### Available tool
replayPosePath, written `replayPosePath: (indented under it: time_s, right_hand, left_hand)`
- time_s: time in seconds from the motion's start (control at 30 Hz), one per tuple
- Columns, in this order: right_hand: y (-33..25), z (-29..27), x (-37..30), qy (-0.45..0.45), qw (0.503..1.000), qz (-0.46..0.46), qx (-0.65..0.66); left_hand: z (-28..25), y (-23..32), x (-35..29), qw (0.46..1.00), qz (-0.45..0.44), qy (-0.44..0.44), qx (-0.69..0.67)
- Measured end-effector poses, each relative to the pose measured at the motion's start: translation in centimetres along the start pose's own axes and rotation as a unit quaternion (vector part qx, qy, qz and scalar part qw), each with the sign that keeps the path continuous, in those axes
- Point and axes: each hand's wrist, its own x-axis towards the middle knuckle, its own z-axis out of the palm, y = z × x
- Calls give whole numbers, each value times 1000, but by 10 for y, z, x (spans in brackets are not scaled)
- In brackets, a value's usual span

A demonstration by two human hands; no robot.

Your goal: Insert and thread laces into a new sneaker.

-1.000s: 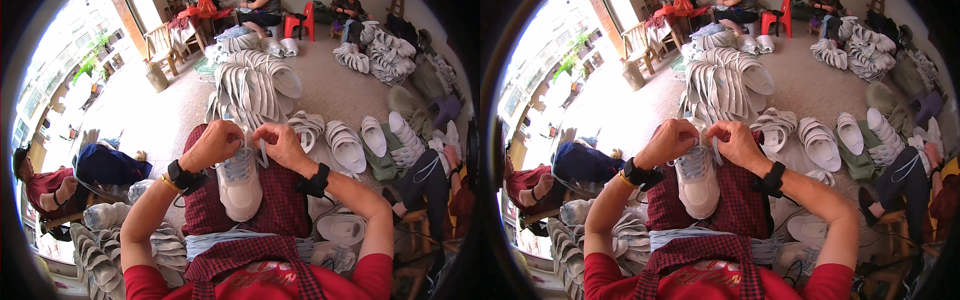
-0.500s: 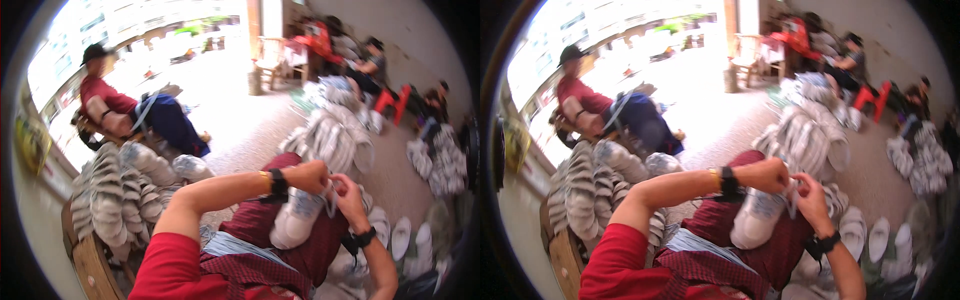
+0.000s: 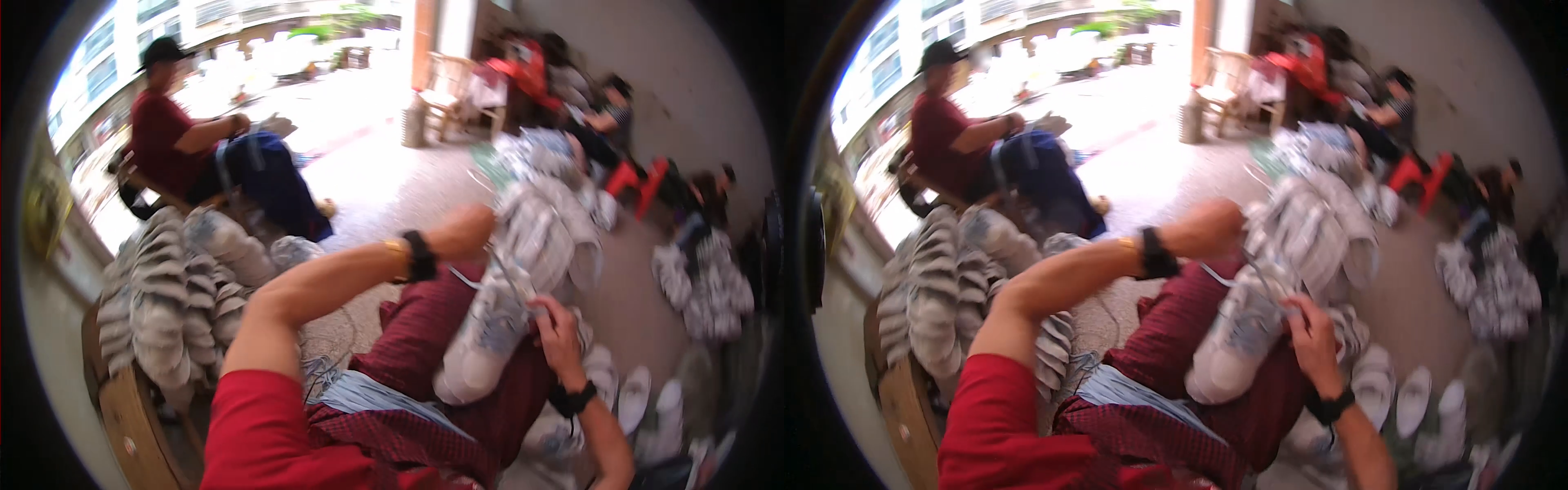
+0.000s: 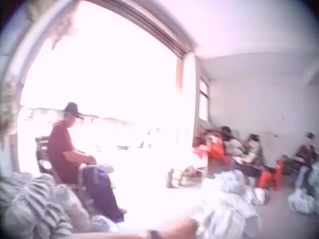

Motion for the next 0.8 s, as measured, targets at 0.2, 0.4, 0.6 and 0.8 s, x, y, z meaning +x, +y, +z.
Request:
replayPosePath:
  time_s: [0.2,0.4,0.6,0.8]
  right_hand:
    - [-14,-4,2,-8,999,-34,-39]
    - [-21,-30,16,31,990,-95,-100]
    - [-39,16,49,-67,985,-151,-44]
    - [-54,19,60,-150,983,-62,-85]
  left_hand:
    - [-50,14,-62,952,10,155,-263]
    - [-29,18,-85,898,-59,146,-412]
    - [9,25,-84,877,-56,117,-463]
    - [22,28,-89,651,-105,44,-751]
